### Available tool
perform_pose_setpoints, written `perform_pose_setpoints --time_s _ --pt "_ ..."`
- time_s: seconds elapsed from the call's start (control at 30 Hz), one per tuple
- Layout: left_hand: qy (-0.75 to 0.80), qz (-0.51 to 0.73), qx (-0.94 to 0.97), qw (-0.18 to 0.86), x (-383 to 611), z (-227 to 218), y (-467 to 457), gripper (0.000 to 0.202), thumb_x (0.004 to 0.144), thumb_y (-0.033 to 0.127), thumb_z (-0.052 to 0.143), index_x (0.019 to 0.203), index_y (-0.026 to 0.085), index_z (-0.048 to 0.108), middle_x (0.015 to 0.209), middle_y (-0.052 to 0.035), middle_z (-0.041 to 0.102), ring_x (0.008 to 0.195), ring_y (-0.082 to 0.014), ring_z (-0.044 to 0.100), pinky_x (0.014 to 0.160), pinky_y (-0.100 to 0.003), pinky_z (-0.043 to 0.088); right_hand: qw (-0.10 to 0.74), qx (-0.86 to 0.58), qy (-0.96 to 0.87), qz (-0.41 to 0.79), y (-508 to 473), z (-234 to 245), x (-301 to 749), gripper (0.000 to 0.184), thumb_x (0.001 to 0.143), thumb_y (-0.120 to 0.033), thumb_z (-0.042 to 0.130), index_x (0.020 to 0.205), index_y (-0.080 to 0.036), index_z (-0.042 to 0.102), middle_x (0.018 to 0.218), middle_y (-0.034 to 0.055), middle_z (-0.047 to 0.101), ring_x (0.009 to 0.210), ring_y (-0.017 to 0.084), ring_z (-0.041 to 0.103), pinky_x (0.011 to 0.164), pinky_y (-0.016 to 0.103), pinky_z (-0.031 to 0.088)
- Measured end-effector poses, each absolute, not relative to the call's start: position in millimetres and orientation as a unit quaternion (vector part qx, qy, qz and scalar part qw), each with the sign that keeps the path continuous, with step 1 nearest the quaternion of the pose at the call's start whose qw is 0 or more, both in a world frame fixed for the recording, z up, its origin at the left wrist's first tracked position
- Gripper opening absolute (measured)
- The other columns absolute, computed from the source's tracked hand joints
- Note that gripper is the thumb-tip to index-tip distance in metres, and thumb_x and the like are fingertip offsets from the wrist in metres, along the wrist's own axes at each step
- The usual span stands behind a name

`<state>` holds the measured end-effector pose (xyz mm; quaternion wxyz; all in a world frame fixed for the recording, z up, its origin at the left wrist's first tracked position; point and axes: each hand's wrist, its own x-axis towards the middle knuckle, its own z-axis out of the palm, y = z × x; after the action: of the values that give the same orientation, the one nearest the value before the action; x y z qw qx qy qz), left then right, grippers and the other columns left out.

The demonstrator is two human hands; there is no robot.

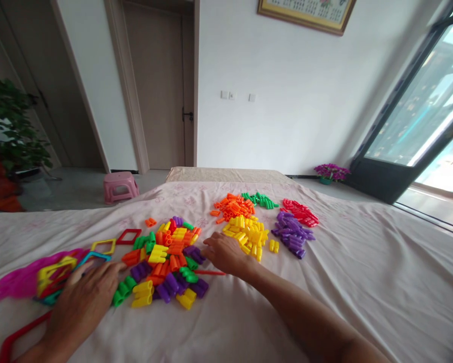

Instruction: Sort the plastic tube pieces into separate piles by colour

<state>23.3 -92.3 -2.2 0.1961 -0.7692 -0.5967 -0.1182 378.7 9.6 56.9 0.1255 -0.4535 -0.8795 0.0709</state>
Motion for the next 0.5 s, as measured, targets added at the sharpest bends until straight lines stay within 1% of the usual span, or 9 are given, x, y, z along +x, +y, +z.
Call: perform_pose_setpoints --time_s 0.07,0.13,0.2,0.3,0.37,0.5 --pt "-0.595 -0.121 -0.771 0.194 22.7 -2.0 -91.9 0.037 0.09 0.015 0.039 0.102 0.02 0.073 0.112 -0.0099 0.071 0.102 -0.0259 0.064 0.104 -0.05 0.032 0.118 -0.452 -0.882 0.052 4.5 52.9 371.9 0.031 0.092 -0.045 0.056 0.097 -0.02 0.072 0.099 0.0098 0.068 0.095 0.022 0.062 0.077 0.029 0.043" --pt "-0.597 -0.123 -0.77 0.191 22.7 -1.4 -91.3 0.036 0.089 0.016 0.04 0.1 0.021 0.074 0.111 -0.0096 0.072 0.1 -0.0261 0.064 0.104 -0.05 0.033 0.124 -0.449 -0.883 0.052 2.8 49.9 367.5 0.03 0.088 -0.047 0.061 0.094 -0.02 0.071 0.098 0.0091 0.067 0.096 0.023 0.06 0.079 0.03 0.042" --pt "-0.599 -0.123 -0.768 0.189 23.1 -0.8 -90.9 0.035 0.089 0.017 0.041 0.098 0.021 0.074 0.111 -0.0089 0.072 0.098 -0.0267 0.065 0.104 -0.051 0.033 0.147 -0.45 -0.878 0.074 1.4 47.3 365.3 0.024 0.085 -0.042 0.065 0.096 -0.021 0.07 0.098 0.0069 0.068 0.095 0.021 0.06 0.079 0.028 0.041" --pt "-0.603 -0.123 -0.765 0.191 23.9 0.0 -90.8 0.034 0.088 0.016 0.041 0.1 0.021 0.073 0.111 -0.0089 0.072 0.099 -0.0277 0.065 0.104 -0.052 0.033 0.185 -0.456 -0.862 0.123 -1.5 42.9 365.7 0.018 0.081 -0.03 0.067 0.098 -0.022 0.068 0.095 0.0031 0.07 0.09 0.018 0.062 0.074 0.025 0.041" --pt "-0.602 -0.123 -0.765 0.192 24.0 -0.2 -90.9 0.034 0.088 0.016 0.041 0.102 0.021 0.072 0.111 -0.0089 0.072 0.102 -0.0276 0.064 0.104 -0.051 0.033 0.208 -0.45 -0.856 0.148 -2.1 40.7 368.2 0.019 0.081 -0.025 0.065 0.1 -0.023 0.067 0.095 0.0013 0.071 0.087 0.016 0.063 0.073 0.023 0.042" --pt "-0.587 -0.131 -0.771 0.21 19.3 -7.0 -89.4 0.035 0.088 0.018 0.041 0.104 0.022 0.072 0.11 -0.0085 0.072 0.103 -0.0297 0.064 0.102 -0.053 0.034 0.25 -0.463 -0.834 0.164 8.0 46.2 380.4 0.017 0.087 -0.03 0.061 0.101 -0.023 0.067 0.097 0.0004 0.072 0.084 0.015 0.063 0.07 0.022 0.043"
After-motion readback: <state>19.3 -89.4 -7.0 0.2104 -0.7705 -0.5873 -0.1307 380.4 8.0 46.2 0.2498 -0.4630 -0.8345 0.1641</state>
